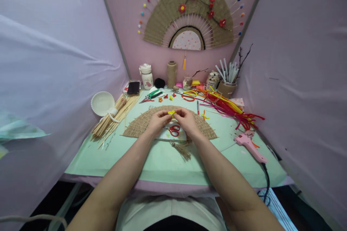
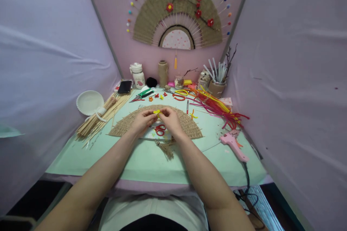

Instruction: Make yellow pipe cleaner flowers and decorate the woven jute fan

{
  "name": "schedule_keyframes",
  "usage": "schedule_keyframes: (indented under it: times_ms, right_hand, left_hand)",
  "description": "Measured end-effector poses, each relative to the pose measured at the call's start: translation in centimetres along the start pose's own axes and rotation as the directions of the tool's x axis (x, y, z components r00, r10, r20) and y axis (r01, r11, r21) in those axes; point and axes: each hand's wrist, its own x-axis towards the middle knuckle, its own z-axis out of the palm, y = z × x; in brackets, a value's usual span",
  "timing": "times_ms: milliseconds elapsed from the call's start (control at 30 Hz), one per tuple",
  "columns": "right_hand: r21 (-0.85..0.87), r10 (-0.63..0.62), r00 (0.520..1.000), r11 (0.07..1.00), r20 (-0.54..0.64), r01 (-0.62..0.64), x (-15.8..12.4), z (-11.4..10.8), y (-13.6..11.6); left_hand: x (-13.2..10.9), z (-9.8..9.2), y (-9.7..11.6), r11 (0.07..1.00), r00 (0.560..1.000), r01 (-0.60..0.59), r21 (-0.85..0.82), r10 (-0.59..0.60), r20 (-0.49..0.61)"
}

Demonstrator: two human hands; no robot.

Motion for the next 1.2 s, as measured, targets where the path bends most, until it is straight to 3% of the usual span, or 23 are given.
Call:
schedule_keyframes:
  times_ms: [200,467,800,867,1033,1200]
  right_hand:
    - [-0.049,-0.008,1.0,0.999,0.02,0.009,-0.1,-0.1,-0.2]
    - [-0.055,-0.043,0.999,0.998,0.006,0.044,0.0,0.0,0.0]
    - [-0.227,-0.252,0.968,0.944,-0.021,0.24,-0.8,0.5,-0.5]
    - [-0.162,-0.217,0.975,0.964,-0.035,0.209,-0.6,0.6,-0.3]
    - [0.13,0.061,0.995,0.99,-0.08,-0.05,0.2,0.5,0.5]
    - [0.162,0.136,0.99,0.978,-0.035,-0.129,0.3,0.3,0.6]
  left_hand:
    - [0.3,-0.4,-0.5,0.999,1.0,-0.022,0.037,0.022,0.011]
    - [0.4,-0.5,-0.6,0.98,0.99,-0.137,0.147,0.138,0.002]
    - [0.3,-0.7,-0.7,0.926,0.955,-0.29,0.241,0.296,0.011]
    - [0.4,-0.7,-0.8,0.934,0.956,-0.289,0.209,0.295,0.006]
    - [0.6,-0.5,-0.9,0.986,0.989,-0.148,0.071,0.149,-0.007]
    - [0.6,-0.3,-1.0,0.998,0.998,-0.065,-0.006,0.065,-0.001]
